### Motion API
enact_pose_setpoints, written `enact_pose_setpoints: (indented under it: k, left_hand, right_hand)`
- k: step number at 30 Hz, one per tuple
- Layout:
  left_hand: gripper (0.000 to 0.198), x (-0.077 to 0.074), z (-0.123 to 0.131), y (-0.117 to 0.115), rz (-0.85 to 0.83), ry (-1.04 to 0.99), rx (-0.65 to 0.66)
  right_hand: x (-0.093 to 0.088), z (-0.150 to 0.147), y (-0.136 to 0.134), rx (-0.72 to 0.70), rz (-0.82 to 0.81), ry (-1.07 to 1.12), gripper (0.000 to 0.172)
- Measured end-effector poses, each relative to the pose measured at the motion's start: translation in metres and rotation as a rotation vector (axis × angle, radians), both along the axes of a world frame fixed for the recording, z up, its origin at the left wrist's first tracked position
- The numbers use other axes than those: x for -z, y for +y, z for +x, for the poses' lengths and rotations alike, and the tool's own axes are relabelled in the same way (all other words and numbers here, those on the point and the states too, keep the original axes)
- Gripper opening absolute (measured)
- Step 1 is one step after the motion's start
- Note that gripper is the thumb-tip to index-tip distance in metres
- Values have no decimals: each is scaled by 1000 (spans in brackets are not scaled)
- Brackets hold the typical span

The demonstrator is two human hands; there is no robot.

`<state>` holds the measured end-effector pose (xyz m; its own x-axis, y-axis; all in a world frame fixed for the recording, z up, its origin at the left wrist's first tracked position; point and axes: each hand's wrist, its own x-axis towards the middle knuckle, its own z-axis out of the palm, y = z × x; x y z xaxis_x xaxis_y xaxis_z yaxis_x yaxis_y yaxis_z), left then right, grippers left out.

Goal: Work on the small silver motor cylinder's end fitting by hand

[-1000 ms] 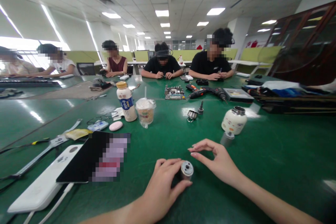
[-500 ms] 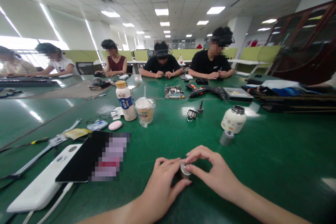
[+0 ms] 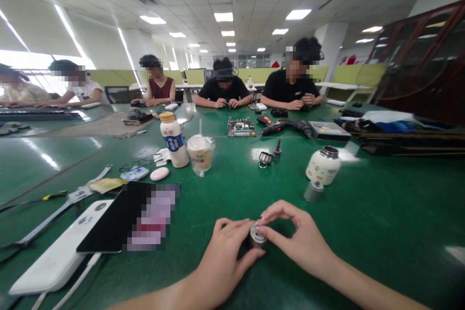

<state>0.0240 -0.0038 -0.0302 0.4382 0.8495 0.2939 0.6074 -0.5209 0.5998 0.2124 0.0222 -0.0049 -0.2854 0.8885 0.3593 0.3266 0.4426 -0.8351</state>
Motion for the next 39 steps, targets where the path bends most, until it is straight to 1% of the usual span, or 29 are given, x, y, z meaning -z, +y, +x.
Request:
enact_pose_setpoints:
  k: [3,6,8,11,14,16,20,25,27,30,33,39]
  left_hand:
    - [38,-1,0,0,-7,1,-7]
    - [33,-1,1,1,-12,12,-24]
    - [32,0,1,1,-5,20,-30]
    - [33,0,1,1,6,25,-24]
    - [33,1,1,1,7,23,-24]
    - [33,2,1,0,9,21,-31]
    - [33,1,0,1,6,20,-30]
    - [33,0,1,2,-5,28,-31]
    - [34,1,1,1,3,25,-24]
    - [38,3,1,1,28,18,-17]
    - [36,5,1,1,58,6,-17]
    - [37,5,1,2,69,-9,-3]
  right_hand:
    - [-1,2,5,29,-5,91,13]
    - [3,10,18,92,35,103,16]
    - [10,16,29,116,40,56,15]
    - [25,25,42,75,-6,-48,12]
    - [36,29,48,46,17,-152,9]
    - [39,30,48,43,32,-181,8]
    - [34,27,45,31,-7,-146,7]
    - [19,16,33,43,-46,95,14]
    - [13,10,23,16,-55,171,15]
    - [7,3,8,-60,-69,150,8]
    - [5,0,-1,-87,-44,71,6]
    - [5,1,1,-82,-11,49,7]
